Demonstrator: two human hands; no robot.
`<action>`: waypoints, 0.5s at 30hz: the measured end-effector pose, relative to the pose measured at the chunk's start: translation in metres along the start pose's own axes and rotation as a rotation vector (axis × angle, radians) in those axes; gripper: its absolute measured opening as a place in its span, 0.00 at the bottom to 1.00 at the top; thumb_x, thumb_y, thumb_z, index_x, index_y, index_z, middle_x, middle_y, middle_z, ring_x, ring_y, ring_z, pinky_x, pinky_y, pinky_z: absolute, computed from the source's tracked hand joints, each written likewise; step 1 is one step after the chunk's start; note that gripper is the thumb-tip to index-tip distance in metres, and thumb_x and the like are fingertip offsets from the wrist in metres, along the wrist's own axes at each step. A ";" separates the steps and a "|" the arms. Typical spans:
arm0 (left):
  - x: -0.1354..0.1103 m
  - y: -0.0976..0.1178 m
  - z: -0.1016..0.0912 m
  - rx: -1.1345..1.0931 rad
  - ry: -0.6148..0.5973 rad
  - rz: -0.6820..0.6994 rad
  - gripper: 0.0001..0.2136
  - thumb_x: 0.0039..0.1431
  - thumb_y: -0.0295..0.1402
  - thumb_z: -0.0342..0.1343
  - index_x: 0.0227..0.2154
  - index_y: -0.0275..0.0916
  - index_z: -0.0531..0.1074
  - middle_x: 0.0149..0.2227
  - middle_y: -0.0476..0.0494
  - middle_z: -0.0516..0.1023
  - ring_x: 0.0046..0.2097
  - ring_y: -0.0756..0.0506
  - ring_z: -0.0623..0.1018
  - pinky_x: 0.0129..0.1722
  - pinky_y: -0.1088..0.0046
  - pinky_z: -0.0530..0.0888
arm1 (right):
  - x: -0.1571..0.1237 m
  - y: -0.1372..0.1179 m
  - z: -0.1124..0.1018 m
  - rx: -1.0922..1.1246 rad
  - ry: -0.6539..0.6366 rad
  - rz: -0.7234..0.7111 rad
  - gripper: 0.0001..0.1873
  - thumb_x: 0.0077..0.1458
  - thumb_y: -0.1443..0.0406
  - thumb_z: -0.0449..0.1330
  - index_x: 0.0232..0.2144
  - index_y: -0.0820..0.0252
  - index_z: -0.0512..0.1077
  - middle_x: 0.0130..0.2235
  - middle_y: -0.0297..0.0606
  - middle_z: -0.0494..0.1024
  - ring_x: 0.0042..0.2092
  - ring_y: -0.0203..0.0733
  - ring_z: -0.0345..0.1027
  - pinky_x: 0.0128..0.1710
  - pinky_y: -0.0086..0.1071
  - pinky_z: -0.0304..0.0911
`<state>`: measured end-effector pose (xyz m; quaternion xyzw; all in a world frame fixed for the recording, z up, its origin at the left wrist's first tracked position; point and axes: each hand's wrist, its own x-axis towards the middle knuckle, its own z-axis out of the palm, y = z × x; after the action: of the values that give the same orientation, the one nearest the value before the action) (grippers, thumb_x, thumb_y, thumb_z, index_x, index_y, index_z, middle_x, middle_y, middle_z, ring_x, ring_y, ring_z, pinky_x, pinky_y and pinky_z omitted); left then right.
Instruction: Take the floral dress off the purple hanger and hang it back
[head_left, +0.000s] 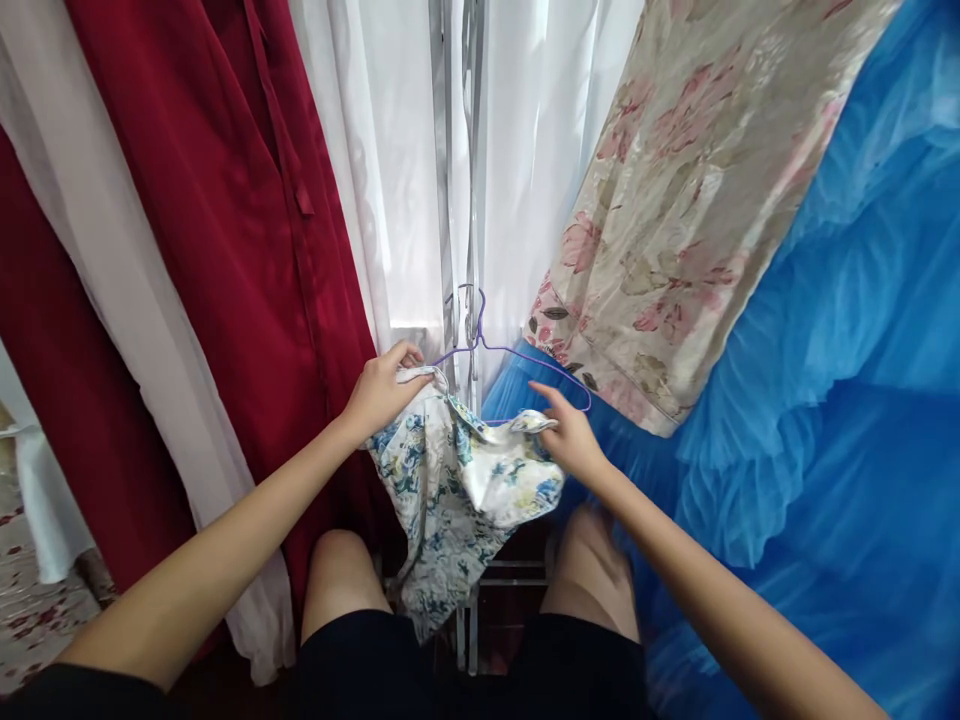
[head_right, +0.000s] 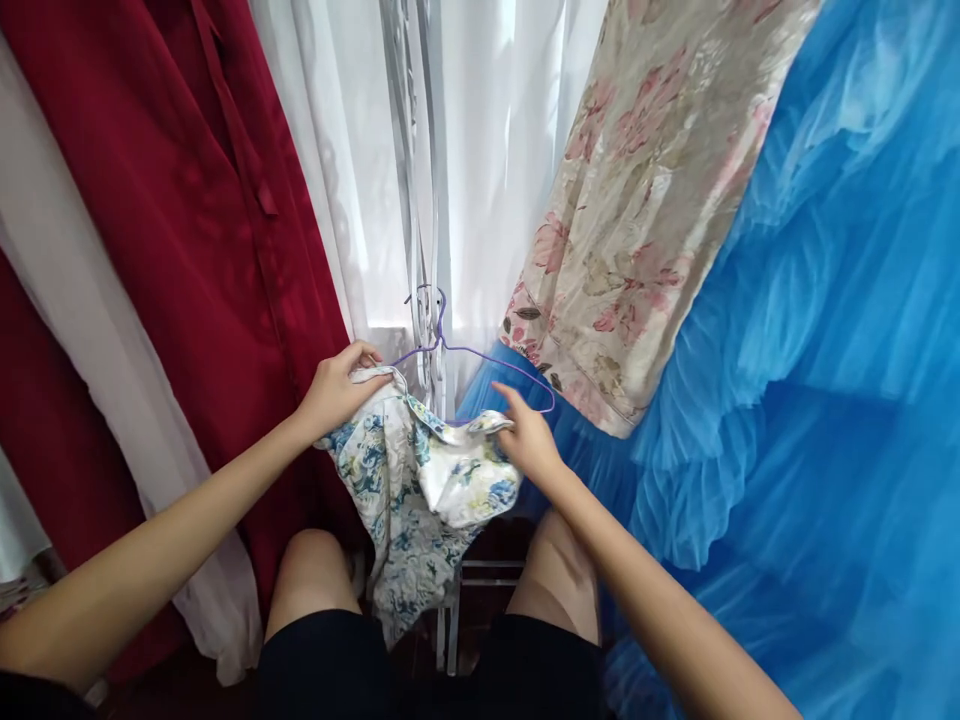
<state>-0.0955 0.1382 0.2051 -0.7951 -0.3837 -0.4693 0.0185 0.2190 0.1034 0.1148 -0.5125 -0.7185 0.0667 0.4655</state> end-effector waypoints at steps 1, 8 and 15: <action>0.000 0.000 0.001 -0.011 -0.006 0.000 0.10 0.59 0.40 0.60 0.39 0.40 0.74 0.36 0.48 0.79 0.41 0.43 0.78 0.42 0.70 0.70 | 0.001 0.010 -0.010 0.003 0.110 0.029 0.34 0.53 0.69 0.56 0.63 0.63 0.65 0.35 0.41 0.82 0.36 0.47 0.74 0.40 0.36 0.66; 0.004 -0.011 -0.004 0.057 -0.007 -0.027 0.13 0.61 0.46 0.58 0.36 0.40 0.76 0.40 0.44 0.78 0.42 0.42 0.77 0.44 0.68 0.70 | 0.024 0.036 -0.066 0.139 -0.038 0.154 0.22 0.52 0.49 0.65 0.23 0.63 0.75 0.26 0.40 0.78 0.32 0.49 0.72 0.35 0.38 0.67; -0.012 -0.041 -0.012 -0.110 -0.127 -0.247 0.20 0.64 0.51 0.51 0.31 0.37 0.73 0.29 0.48 0.73 0.32 0.46 0.72 0.32 0.73 0.67 | 0.011 -0.008 -0.066 0.862 -0.266 0.420 0.24 0.56 0.46 0.63 0.38 0.61 0.79 0.36 0.47 0.83 0.40 0.54 0.79 0.41 0.44 0.73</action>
<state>-0.1335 0.1557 0.1892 -0.7696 -0.4528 -0.4373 -0.1074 0.2622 0.0836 0.1629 -0.3940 -0.5601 0.5147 0.5159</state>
